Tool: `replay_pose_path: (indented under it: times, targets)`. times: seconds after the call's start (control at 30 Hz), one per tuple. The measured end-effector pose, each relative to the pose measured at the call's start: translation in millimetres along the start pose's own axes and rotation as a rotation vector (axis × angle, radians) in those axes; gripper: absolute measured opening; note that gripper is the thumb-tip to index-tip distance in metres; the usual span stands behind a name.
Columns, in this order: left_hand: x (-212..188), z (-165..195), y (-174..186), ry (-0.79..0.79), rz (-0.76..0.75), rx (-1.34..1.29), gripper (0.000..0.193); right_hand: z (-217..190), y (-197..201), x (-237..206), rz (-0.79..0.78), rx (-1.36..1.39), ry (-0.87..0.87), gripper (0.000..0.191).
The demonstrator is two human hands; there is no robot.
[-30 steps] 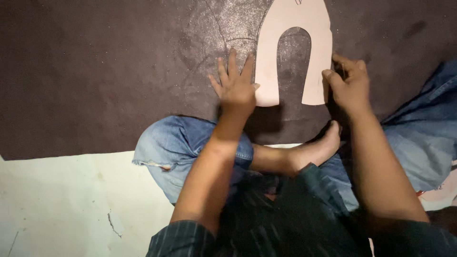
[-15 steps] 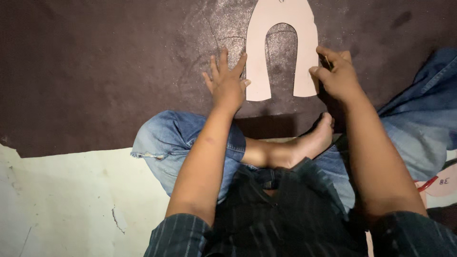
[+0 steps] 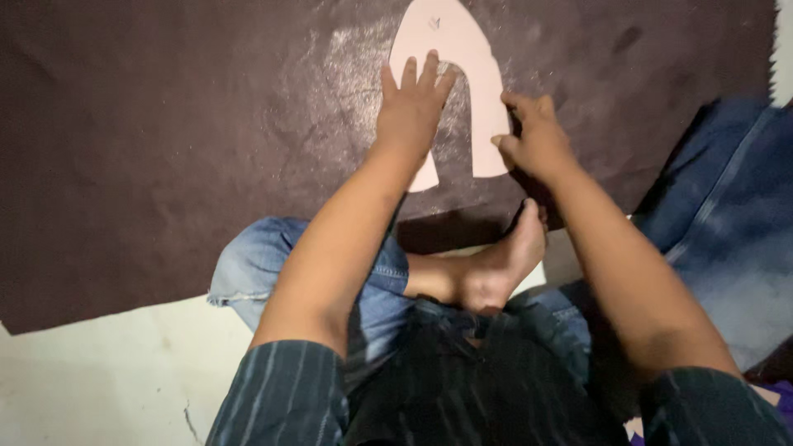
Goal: The person sits on the floor and uses a U-shaped paper pattern to trace outlines onto a large piece of dark fabric with a small marking tool. They repeatedly reposition the pattern and trace its edges to create multiple identical shapes on the fabric.
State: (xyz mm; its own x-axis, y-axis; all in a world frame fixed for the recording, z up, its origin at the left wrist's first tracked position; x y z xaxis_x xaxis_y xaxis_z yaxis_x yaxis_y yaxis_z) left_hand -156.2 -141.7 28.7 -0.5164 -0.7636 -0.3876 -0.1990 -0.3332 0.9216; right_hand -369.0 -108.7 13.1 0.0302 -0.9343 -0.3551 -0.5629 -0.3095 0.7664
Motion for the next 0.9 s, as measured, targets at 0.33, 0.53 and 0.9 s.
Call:
replay_pose_path:
  times: [0.33,0.53,0.9]
  targets:
    - [62,-11,21,0.033,-0.343,-0.307,0.114,3,17,85,0.098,0.158,-0.053,0.031]
    - [81,-21,-3,0.027,-0.300,-0.399,0.109,-47,27,175,0.212,0.224,0.250,0.027]
    - [78,-27,6,0.014,-0.316,-0.426,0.113,-89,12,213,0.126,0.263,0.360,0.025]
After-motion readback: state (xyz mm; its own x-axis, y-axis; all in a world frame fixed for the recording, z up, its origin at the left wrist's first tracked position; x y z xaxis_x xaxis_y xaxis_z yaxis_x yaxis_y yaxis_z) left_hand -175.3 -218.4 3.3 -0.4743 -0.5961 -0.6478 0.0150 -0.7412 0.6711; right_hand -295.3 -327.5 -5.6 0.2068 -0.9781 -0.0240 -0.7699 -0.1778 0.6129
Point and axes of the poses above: each hand's wrist, its own x-axis towards the middle knuckle, its own y-axis out of the back of the hand, z = x × y, the point moved 4 cm from there along x, towards the middle knuckle, and after that the axes turned 11 degrees about -y, right-handed, at the moved point
